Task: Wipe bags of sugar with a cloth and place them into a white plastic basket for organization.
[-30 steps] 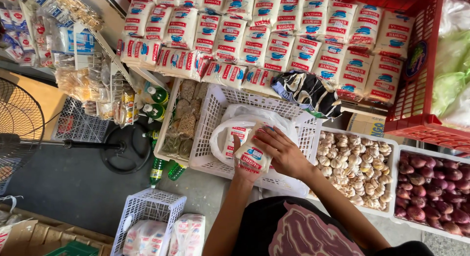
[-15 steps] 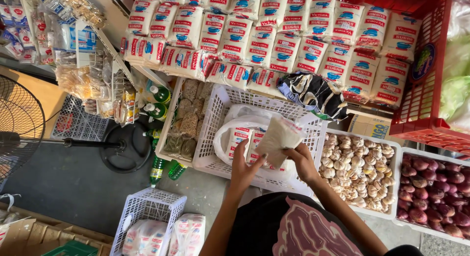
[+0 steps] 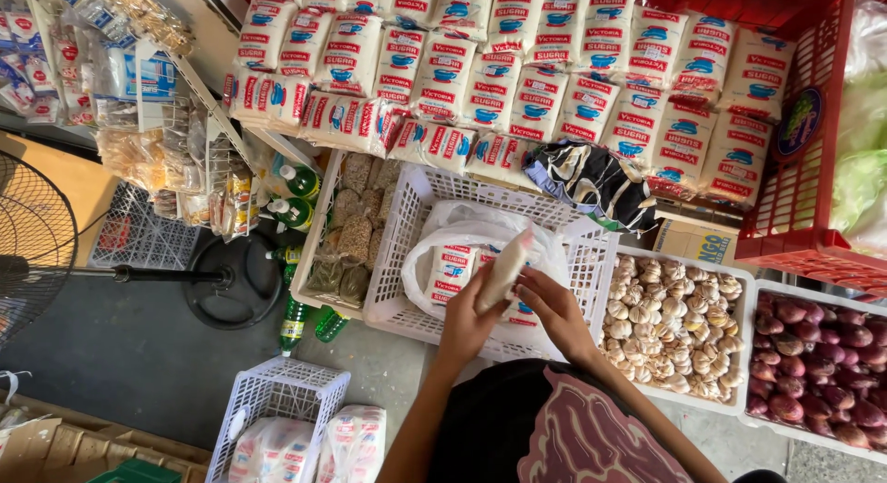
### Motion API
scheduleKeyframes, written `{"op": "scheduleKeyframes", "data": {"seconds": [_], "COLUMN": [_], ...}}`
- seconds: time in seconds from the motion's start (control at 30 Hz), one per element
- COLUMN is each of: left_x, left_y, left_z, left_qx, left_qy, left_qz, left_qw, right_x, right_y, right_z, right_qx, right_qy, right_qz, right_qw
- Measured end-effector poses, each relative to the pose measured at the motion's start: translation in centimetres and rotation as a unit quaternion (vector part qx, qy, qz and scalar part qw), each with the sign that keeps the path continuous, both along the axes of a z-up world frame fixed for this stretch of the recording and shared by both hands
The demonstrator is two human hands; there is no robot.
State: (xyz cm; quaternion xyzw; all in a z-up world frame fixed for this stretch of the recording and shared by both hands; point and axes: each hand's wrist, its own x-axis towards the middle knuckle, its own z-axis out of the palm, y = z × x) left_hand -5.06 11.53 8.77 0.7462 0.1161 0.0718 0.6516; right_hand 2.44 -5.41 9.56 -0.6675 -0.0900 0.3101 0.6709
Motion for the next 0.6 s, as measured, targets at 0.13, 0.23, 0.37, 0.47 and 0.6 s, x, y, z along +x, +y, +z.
{"op": "scheduleKeyframes", "data": {"seconds": [0.13, 0.23, 0.37, 0.47, 0.6], "left_x": [-0.1, -0.2, -0.4, 0.0, 0.8], "left_y": [1.1, 1.0, 0.5, 0.3, 0.2], "left_z": [-3.4, -3.0, -4.8, -5.4, -2.2], "left_qx": [-0.225, -0.43, -0.487, -0.485, -0.292], "left_qy": [0.046, 0.08, 0.159, 0.235, 0.332], "left_qz": [0.003, 0.006, 0.0, 0.038, 0.039], "left_qw": [0.973, 0.899, 0.859, 0.842, 0.896], "right_x": [0.9, 1.7, 1.9, 1.8, 0.7], "right_y": [-1.4, -1.6, -2.2, -2.7, -2.4], "right_z": [-3.7, -4.5, -5.2, -8.4, -10.2], "right_qx": [-0.033, 0.004, 0.092, 0.096, 0.081], "right_qy": [-0.04, 0.092, 0.322, 0.314, 0.282], "right_qz": [-0.037, -0.084, -0.063, -0.031, -0.019], "right_qw": [0.998, 0.992, 0.94, 0.944, 0.956]}}
